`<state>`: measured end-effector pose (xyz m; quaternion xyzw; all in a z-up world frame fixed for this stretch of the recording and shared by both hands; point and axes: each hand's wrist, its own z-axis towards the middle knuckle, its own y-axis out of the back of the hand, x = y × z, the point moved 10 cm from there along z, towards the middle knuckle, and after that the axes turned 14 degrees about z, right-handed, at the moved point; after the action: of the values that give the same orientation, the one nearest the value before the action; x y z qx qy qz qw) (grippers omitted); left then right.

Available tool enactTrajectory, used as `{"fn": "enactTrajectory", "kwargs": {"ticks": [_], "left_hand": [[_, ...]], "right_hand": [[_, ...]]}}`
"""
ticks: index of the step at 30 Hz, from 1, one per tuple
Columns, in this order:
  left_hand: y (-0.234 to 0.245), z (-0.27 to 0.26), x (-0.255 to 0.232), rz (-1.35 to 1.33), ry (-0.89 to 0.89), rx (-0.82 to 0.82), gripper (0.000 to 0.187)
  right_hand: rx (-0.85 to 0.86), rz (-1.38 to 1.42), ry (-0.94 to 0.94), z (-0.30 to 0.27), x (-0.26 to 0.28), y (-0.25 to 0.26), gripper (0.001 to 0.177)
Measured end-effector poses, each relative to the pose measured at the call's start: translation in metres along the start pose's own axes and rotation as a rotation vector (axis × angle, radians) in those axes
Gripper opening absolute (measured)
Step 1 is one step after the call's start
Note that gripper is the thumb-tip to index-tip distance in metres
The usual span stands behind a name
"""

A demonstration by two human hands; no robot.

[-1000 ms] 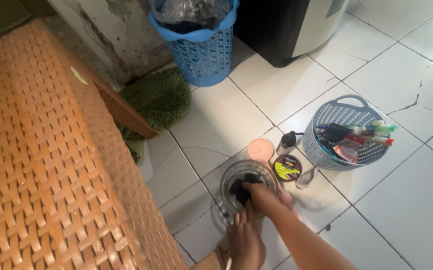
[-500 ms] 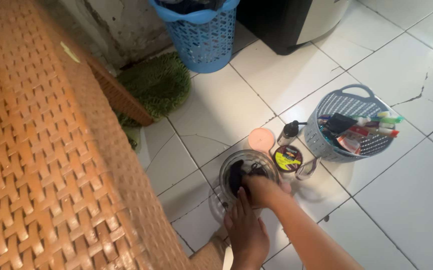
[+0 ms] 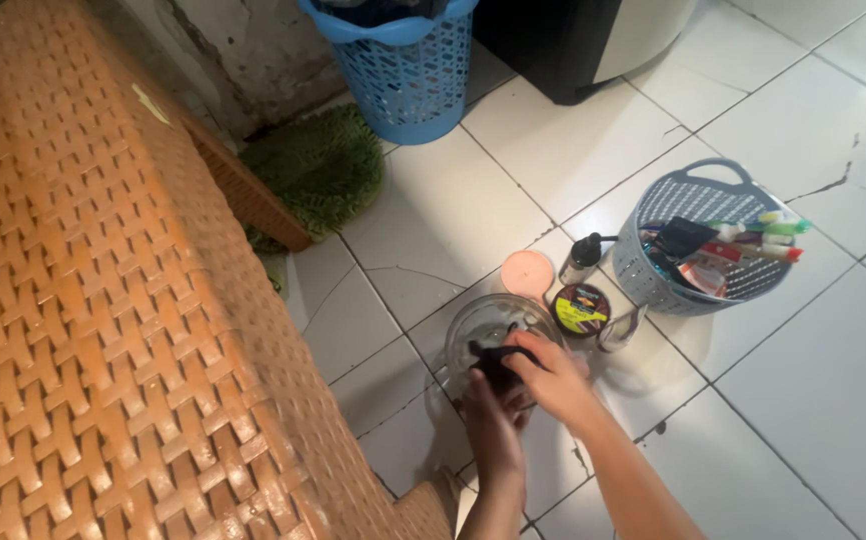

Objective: The person repeatedly wipes a woven rattan table with a dark cloth. They periodically dip the cloth into a glass bowl of water on the floor to wet it before resuming wiping the table surface.

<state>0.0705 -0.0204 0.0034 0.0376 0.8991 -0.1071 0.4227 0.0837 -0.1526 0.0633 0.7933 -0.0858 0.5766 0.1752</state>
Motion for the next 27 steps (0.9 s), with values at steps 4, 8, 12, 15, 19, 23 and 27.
{"fn": "enactTrajectory", "kwargs": {"ticks": [4,8,12,15,19,23,27], "left_hand": [[-0.022,-0.015,0.014,-0.320,0.301,-0.033,0.079],[-0.032,0.005,0.015,-0.538,0.269,-0.057,0.056],[-0.034,0.034,0.048,-0.574,0.327,-0.075,0.041],[-0.034,0.039,0.062,-0.578,0.378,-0.129,0.035],[-0.033,0.031,0.042,-0.577,0.321,-0.112,0.031],[-0.050,0.020,0.014,-0.635,0.298,0.031,0.036],[-0.051,0.002,-0.011,-0.716,0.358,-0.018,0.047]], "right_hand": [[-0.028,0.408,-0.101,-0.031,0.027,0.008,0.018],[0.009,0.604,-0.105,-0.046,0.011,0.017,0.019],[-0.118,0.618,-0.115,-0.036,-0.017,0.038,0.021],[-0.047,0.739,-0.035,-0.006,0.004,0.041,0.025],[0.048,0.447,0.043,0.022,0.042,0.047,0.038],[0.278,0.455,0.073,0.034,0.045,0.014,0.027],[0.230,1.003,-0.332,0.000,0.011,-0.003,0.068]]}}
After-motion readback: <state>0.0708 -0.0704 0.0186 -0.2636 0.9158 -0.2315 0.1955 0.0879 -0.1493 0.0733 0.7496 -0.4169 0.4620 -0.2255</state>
